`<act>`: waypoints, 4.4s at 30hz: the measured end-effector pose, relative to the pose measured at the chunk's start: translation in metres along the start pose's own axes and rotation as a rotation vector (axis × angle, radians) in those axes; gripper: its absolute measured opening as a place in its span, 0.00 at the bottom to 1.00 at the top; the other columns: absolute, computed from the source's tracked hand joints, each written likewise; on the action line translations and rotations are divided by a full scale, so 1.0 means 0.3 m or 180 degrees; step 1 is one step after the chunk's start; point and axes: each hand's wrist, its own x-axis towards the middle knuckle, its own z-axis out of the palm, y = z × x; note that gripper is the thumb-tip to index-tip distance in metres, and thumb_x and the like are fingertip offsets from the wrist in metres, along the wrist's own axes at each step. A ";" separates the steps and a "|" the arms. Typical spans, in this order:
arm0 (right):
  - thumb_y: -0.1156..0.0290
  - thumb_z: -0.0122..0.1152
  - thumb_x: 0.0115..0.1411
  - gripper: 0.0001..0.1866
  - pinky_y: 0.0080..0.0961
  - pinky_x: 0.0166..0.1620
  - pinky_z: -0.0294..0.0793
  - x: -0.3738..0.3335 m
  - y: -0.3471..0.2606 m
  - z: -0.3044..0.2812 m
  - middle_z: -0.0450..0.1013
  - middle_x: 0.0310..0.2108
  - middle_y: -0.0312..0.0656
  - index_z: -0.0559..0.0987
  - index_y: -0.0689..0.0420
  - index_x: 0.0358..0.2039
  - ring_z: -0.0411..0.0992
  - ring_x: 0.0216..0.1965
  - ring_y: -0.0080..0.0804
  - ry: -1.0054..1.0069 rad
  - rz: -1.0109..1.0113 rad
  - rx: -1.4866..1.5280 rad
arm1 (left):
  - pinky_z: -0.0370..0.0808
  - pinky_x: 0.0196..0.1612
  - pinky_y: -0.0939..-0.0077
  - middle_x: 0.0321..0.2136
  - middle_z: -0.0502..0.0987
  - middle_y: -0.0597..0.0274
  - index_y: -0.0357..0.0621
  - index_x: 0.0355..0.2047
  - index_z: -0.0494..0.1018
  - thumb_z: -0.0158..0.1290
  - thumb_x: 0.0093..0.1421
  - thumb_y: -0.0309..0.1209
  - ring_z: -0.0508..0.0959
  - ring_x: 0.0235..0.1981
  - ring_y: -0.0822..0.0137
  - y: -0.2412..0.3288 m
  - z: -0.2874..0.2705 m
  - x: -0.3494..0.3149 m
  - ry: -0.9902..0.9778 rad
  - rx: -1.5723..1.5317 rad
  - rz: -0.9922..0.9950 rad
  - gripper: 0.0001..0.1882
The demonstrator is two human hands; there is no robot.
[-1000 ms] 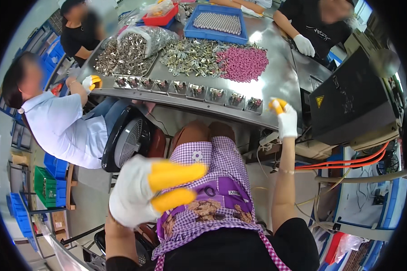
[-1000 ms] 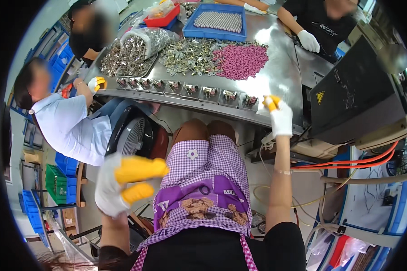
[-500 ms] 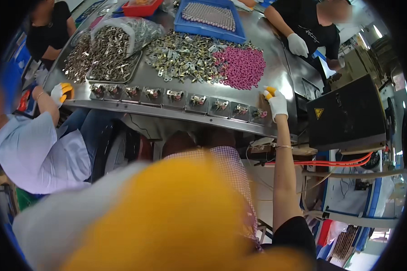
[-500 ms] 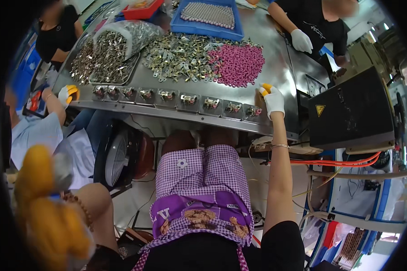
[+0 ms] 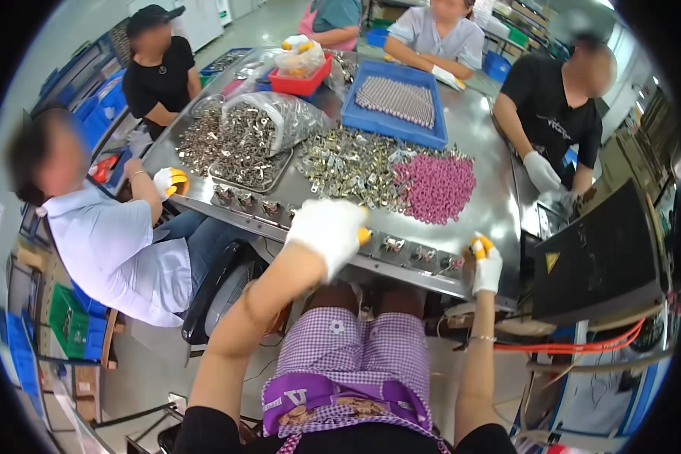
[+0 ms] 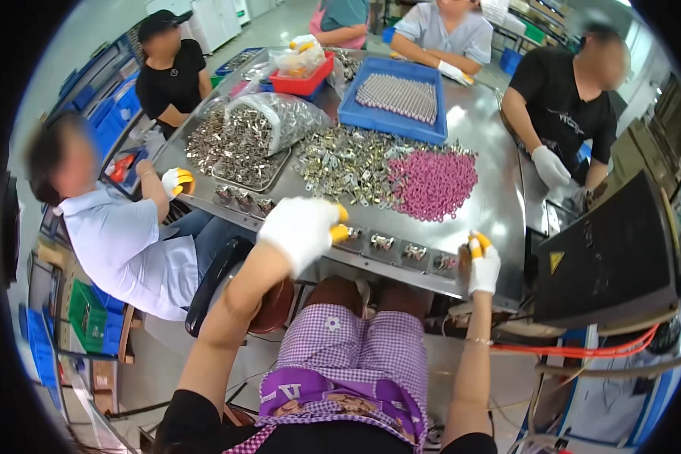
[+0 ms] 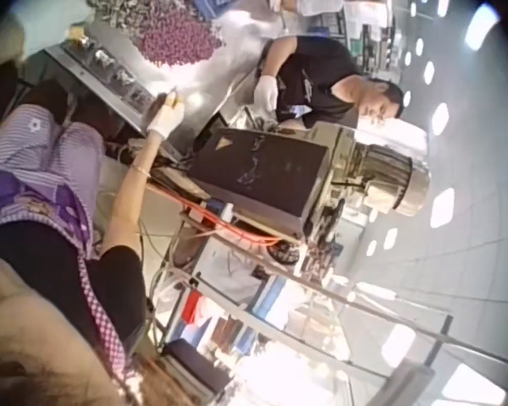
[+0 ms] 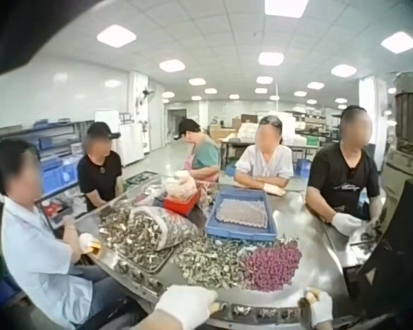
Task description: Sorting small pink components and inspecting them at a factory workbench.
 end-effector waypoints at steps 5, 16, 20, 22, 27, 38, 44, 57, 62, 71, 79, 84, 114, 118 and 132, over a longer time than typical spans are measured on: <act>0.76 0.57 0.60 0.13 0.17 0.45 0.73 -0.010 0.014 -0.023 0.78 0.41 0.44 0.79 0.65 0.45 0.75 0.39 0.29 -0.0393 0.0210 0.0639 | 0.75 0.34 0.58 0.29 0.81 0.53 0.42 0.30 0.80 0.57 0.50 0.39 0.80 0.28 0.51 -0.110 0.259 0.308 -0.0347 0.0630 -0.0683 0.14; 0.77 0.57 0.60 0.12 0.18 0.48 0.72 -0.071 -0.070 -0.189 0.77 0.41 0.45 0.79 0.65 0.45 0.76 0.41 0.29 -0.0886 0.0056 0.0569 | 0.76 0.33 0.59 0.26 0.81 0.53 0.41 0.26 0.81 0.58 0.48 0.37 0.81 0.27 0.51 -0.145 0.406 0.397 -0.0149 0.1058 -0.0885 0.12; 0.78 0.56 0.60 0.12 0.18 0.48 0.72 -0.106 -0.068 -0.185 0.77 0.40 0.45 0.79 0.66 0.45 0.76 0.40 0.29 -0.0792 -0.0028 0.0693 | 0.76 0.33 0.58 0.27 0.81 0.54 0.44 0.28 0.81 0.58 0.49 0.37 0.81 0.28 0.51 -0.149 0.392 0.383 -0.0167 0.0870 -0.0845 0.11; 0.78 0.56 0.60 0.12 0.18 0.47 0.72 -0.107 -0.063 -0.177 0.77 0.40 0.44 0.79 0.66 0.45 0.76 0.40 0.28 -0.0754 -0.0055 0.0753 | 0.76 0.34 0.58 0.27 0.81 0.54 0.45 0.28 0.81 0.57 0.49 0.37 0.81 0.29 0.51 -0.183 0.360 0.372 -0.0173 0.0827 -0.0829 0.11; 0.78 0.56 0.61 0.12 0.18 0.47 0.72 -0.194 -0.002 -0.173 0.77 0.40 0.44 0.79 0.65 0.45 0.75 0.40 0.28 -0.0284 0.0323 0.0611 | 0.75 0.36 0.59 0.30 0.81 0.55 0.48 0.31 0.81 0.58 0.48 0.38 0.80 0.31 0.50 -0.281 0.302 0.321 -0.0023 0.0370 -0.0849 0.12; 0.77 0.58 0.60 0.12 0.15 0.45 0.71 -0.191 -0.196 -0.057 0.78 0.40 0.40 0.80 0.63 0.44 0.74 0.38 0.26 -0.0134 -0.0495 -0.0612 | 0.76 0.32 0.57 0.24 0.81 0.52 0.44 0.24 0.80 0.60 0.44 0.36 0.80 0.26 0.48 -0.296 0.412 0.372 0.0413 0.0365 -0.0450 0.10; 0.78 0.60 0.57 0.11 0.18 0.43 0.70 -0.165 -0.178 -0.058 0.77 0.39 0.40 0.81 0.61 0.42 0.73 0.37 0.27 -0.0487 -0.0586 -0.0633 | 0.75 0.34 0.59 0.27 0.81 0.51 0.44 0.27 0.79 0.60 0.45 0.36 0.80 0.29 0.49 -0.319 0.383 0.414 0.0096 0.0176 -0.0373 0.11; 0.80 0.64 0.50 0.13 0.21 0.42 0.72 -0.112 -0.124 -0.039 0.78 0.38 0.39 0.82 0.58 0.39 0.74 0.35 0.31 -0.1149 -0.1587 -0.1463 | 0.74 0.39 0.70 0.35 0.80 0.56 0.46 0.38 0.77 0.53 0.53 0.34 0.78 0.34 0.58 -0.180 0.231 0.346 0.0459 -0.1437 -0.0344 0.12; 0.78 0.62 0.52 0.09 0.25 0.41 0.72 -0.121 -0.121 -0.035 0.77 0.38 0.40 0.82 0.59 0.36 0.74 0.35 0.37 -0.1016 -0.1727 -0.1148 | 0.73 0.37 0.73 0.38 0.79 0.57 0.45 0.43 0.76 0.48 0.57 0.30 0.77 0.33 0.63 0.039 0.183 0.289 0.0252 -0.1788 0.0048 0.14; 0.82 0.63 0.51 0.10 0.21 0.41 0.73 -0.082 -0.125 -0.042 0.77 0.37 0.40 0.81 0.62 0.35 0.74 0.35 0.31 -0.1601 -0.1035 -0.0389 | 0.73 0.36 0.73 0.37 0.79 0.55 0.41 0.43 0.76 0.47 0.60 0.31 0.77 0.31 0.64 0.180 0.255 0.252 -0.0102 -0.2978 0.0586 0.14; 0.84 0.63 0.49 0.10 0.21 0.44 0.74 -0.073 -0.156 -0.053 0.77 0.37 0.39 0.80 0.64 0.35 0.74 0.36 0.29 -0.1695 -0.0312 -0.0129 | 0.75 0.37 0.77 0.36 0.80 0.56 0.41 0.51 0.72 0.49 0.62 0.35 0.78 0.31 0.66 0.335 0.282 0.137 -0.0854 -0.1868 0.0348 0.19; 0.84 0.63 0.49 0.10 0.21 0.45 0.74 -0.058 -0.178 -0.061 0.77 0.38 0.39 0.80 0.64 0.35 0.74 0.37 0.29 -0.1791 -0.0245 -0.0381 | 0.76 0.35 0.66 0.32 0.80 0.54 0.37 0.60 0.61 0.50 0.60 0.40 0.80 0.29 0.53 0.453 0.538 0.082 -0.0299 -0.1594 -0.0131 0.31; 0.84 0.66 0.48 0.18 0.21 0.44 0.74 -0.109 -0.132 -0.018 0.76 0.39 0.40 0.77 0.60 0.41 0.74 0.36 0.28 -0.1203 -0.0210 -0.0283 | 0.69 0.38 0.63 0.29 0.78 0.53 0.43 0.27 0.78 0.53 0.51 0.36 0.74 0.30 0.54 0.449 0.448 0.231 0.0988 -0.0002 0.0250 0.10; 0.83 0.68 0.45 0.22 0.21 0.43 0.73 -0.117 -0.110 -0.036 0.76 0.38 0.40 0.77 0.58 0.42 0.74 0.37 0.28 -0.1264 -0.0589 -0.0616 | 0.68 0.39 0.63 0.28 0.78 0.55 0.45 0.27 0.78 0.53 0.50 0.35 0.74 0.31 0.57 0.431 0.447 0.250 0.0898 0.0075 0.0495 0.09; 0.67 0.68 0.48 0.20 0.31 0.41 0.74 0.044 -0.122 -0.096 0.75 0.35 0.41 0.79 0.54 0.43 0.74 0.33 0.38 0.0175 -0.0778 -0.2835 | 0.74 0.37 0.66 0.36 0.81 0.61 0.48 0.38 0.80 0.56 0.53 0.39 0.79 0.35 0.58 0.021 0.323 0.295 0.0503 -0.0459 -0.0545 0.14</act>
